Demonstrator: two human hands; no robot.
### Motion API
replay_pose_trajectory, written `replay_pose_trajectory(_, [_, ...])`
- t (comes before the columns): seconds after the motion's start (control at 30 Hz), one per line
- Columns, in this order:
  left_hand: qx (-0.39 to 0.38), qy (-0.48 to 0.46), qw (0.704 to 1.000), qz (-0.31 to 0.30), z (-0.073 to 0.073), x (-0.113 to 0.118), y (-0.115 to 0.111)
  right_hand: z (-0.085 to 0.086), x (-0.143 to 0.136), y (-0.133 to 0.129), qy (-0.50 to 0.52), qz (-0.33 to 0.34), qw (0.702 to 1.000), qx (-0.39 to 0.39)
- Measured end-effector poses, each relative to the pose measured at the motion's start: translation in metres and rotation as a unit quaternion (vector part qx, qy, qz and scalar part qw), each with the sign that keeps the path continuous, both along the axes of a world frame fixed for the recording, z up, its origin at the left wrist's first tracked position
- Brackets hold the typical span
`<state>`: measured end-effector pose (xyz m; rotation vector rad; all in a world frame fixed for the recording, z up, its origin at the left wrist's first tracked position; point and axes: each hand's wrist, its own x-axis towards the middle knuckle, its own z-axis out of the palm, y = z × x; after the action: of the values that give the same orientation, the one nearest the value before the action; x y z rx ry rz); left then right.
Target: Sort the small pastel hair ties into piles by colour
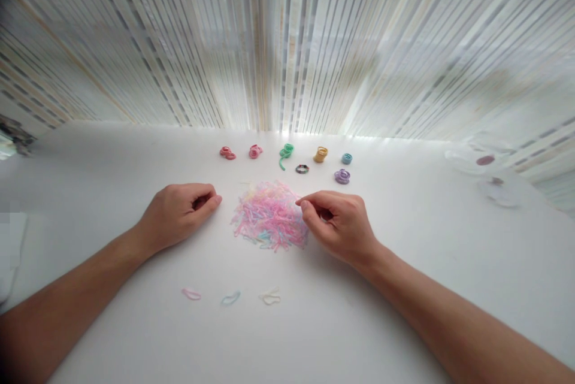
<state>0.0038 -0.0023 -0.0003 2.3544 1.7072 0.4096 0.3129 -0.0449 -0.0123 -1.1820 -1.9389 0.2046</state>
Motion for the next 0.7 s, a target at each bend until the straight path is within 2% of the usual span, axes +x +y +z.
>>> replay_pose_trajectory(0.23, [-0.012, -0.012, 1.0, -0.003, -0.001, -0.001, 0.0, 0.0, -0.005, 0.001, -0.011, -0.001, 1.0, -0.012])
replay_pose_trajectory(0.43, [-0.011, -0.022, 1.0, -0.007, -0.002, 0.0, 0.0, 0.015, -0.019, 0.009, -0.017, -0.019, 0.999, -0.04])
replay_pose_trajectory(0.7, [-0.005, -0.031, 0.999, -0.019, -0.004, -0.002, 0.0, 0.037, -0.049, 0.057, -0.097, 0.009, 0.986, -0.136])
